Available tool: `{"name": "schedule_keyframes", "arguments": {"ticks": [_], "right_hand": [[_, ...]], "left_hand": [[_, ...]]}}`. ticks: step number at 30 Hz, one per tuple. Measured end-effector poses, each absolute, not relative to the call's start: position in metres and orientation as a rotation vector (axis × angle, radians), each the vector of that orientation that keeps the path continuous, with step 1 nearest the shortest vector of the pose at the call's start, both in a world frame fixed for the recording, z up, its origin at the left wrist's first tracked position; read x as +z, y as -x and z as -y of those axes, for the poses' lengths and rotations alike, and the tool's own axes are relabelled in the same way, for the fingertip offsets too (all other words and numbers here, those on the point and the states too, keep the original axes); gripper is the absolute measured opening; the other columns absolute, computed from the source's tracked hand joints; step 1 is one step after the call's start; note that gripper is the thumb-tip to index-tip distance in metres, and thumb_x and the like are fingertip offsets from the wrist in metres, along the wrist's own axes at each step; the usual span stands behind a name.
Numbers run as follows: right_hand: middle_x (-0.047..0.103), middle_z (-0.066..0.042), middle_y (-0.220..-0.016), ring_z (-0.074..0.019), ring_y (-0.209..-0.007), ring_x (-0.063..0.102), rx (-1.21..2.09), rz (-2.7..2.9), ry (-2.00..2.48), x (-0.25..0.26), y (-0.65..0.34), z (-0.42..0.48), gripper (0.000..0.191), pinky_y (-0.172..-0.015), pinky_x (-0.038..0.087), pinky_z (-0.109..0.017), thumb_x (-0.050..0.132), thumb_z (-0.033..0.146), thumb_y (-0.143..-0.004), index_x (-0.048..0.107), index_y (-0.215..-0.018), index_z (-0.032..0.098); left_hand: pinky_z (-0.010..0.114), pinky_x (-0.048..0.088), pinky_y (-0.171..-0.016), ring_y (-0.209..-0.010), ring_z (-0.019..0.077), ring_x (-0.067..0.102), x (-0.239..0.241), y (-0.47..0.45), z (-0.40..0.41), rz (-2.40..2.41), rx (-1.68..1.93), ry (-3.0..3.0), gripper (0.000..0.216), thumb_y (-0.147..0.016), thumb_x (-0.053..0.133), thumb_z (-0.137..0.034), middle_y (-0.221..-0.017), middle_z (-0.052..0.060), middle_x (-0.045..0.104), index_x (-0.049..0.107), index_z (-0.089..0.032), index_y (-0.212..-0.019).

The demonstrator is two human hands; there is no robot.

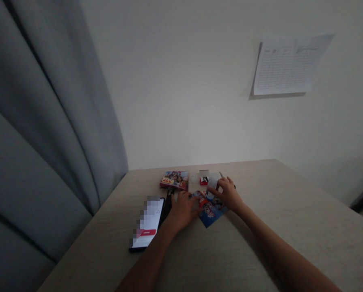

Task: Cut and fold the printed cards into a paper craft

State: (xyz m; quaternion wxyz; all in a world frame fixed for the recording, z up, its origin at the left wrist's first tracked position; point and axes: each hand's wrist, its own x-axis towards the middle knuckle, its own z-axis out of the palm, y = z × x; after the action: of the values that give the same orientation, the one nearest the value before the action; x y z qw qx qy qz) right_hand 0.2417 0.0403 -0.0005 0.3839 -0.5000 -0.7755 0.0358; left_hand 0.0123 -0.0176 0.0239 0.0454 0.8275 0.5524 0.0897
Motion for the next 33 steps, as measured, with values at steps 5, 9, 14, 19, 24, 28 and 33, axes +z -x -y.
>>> {"name": "schedule_keyframes", "arguments": {"ticks": [5, 9, 14, 19, 24, 28, 33], "right_hand": [[0.064, 0.000, -0.079, -0.0213, -0.087, 0.063, 0.128, 2.004, 1.251, 0.000, -0.239, -0.037, 0.036, -0.108, 0.032, -0.052, 0.066, 0.054, -0.084, 0.060, -0.071, 0.021], [0.065, 0.000, -0.074, -0.0194, -0.077, 0.062, 0.224, 2.035, 1.282, 0.008, -0.236, -0.034, 0.033, -0.086, 0.046, -0.039, 0.069, 0.053, -0.080, 0.063, -0.073, 0.021], [0.069, -0.001, -0.072, -0.0177, -0.068, 0.063, 0.446, 2.055, 1.297, 0.015, -0.236, -0.030, 0.026, -0.065, 0.045, -0.028, 0.072, 0.045, -0.076, 0.068, -0.078, 0.020], [0.069, -0.002, -0.072, -0.0191, -0.071, 0.063, 0.334, 2.045, 1.331, 0.014, -0.235, -0.028, 0.024, -0.077, 0.046, -0.033, 0.072, 0.044, -0.077, 0.068, -0.075, 0.020], [0.068, 0.000, -0.073, -0.0192, -0.074, 0.063, 0.246, 2.020, 1.299, 0.010, -0.234, -0.030, 0.020, -0.088, 0.044, -0.040, 0.071, 0.040, -0.079, 0.066, -0.076, 0.021], [0.066, 0.000, -0.071, -0.0195, -0.074, 0.062, 0.250, 1.986, 1.282, 0.007, -0.234, -0.032, 0.020, -0.086, 0.045, -0.040, 0.070, 0.041, -0.079, 0.065, -0.076, 0.021], [0.064, 0.002, -0.071, -0.0188, -0.074, 0.062, 0.242, 1.970, 1.212, 0.005, -0.234, -0.034, 0.019, -0.090, 0.044, -0.043, 0.069, 0.040, -0.081, 0.065, -0.078, 0.022]], "left_hand": [[0.067, 0.023, -0.109, -0.137, 0.0379, 0.035, 0.023, -0.012, 0.016, -1.674, 0.297, -2.508, 0.050, -0.092, 0.045, -0.062, -0.139, 0.013, 0.052, 0.059, -0.034, -0.131], [0.064, 0.024, -0.110, -0.138, 0.0372, 0.035, 0.020, -0.011, 0.015, -1.679, 0.302, -2.485, 0.049, -0.092, 0.046, -0.062, -0.140, 0.012, 0.051, 0.060, -0.035, -0.131], [0.066, 0.024, -0.109, -0.137, 0.0370, 0.035, 0.017, -0.010, 0.014, -1.672, 0.306, -2.489, 0.049, -0.091, 0.046, -0.063, -0.141, 0.012, 0.050, 0.059, -0.036, -0.130], [0.066, 0.025, -0.108, -0.136, 0.0364, 0.037, 0.017, -0.008, 0.013, -1.651, 0.311, -2.512, 0.048, -0.092, 0.045, -0.063, -0.138, 0.013, 0.051, 0.060, -0.036, -0.129], [0.063, 0.028, -0.107, -0.134, 0.0367, 0.038, 0.015, -0.007, 0.011, -1.648, 0.324, -2.534, 0.049, -0.091, 0.047, -0.063, -0.136, 0.013, 0.052, 0.061, -0.035, -0.129], [0.063, 0.027, -0.108, -0.135, 0.0370, 0.037, 0.016, -0.007, 0.011, -1.653, 0.320, -2.534, 0.048, -0.091, 0.050, -0.061, -0.136, 0.012, 0.053, 0.061, -0.035, -0.129], [0.069, 0.021, -0.108, -0.136, 0.0367, 0.036, 0.019, -0.008, 0.014, -1.638, 0.302, -2.514, 0.049, -0.091, 0.049, -0.061, -0.138, 0.013, 0.051, 0.059, -0.035, -0.131]]}}
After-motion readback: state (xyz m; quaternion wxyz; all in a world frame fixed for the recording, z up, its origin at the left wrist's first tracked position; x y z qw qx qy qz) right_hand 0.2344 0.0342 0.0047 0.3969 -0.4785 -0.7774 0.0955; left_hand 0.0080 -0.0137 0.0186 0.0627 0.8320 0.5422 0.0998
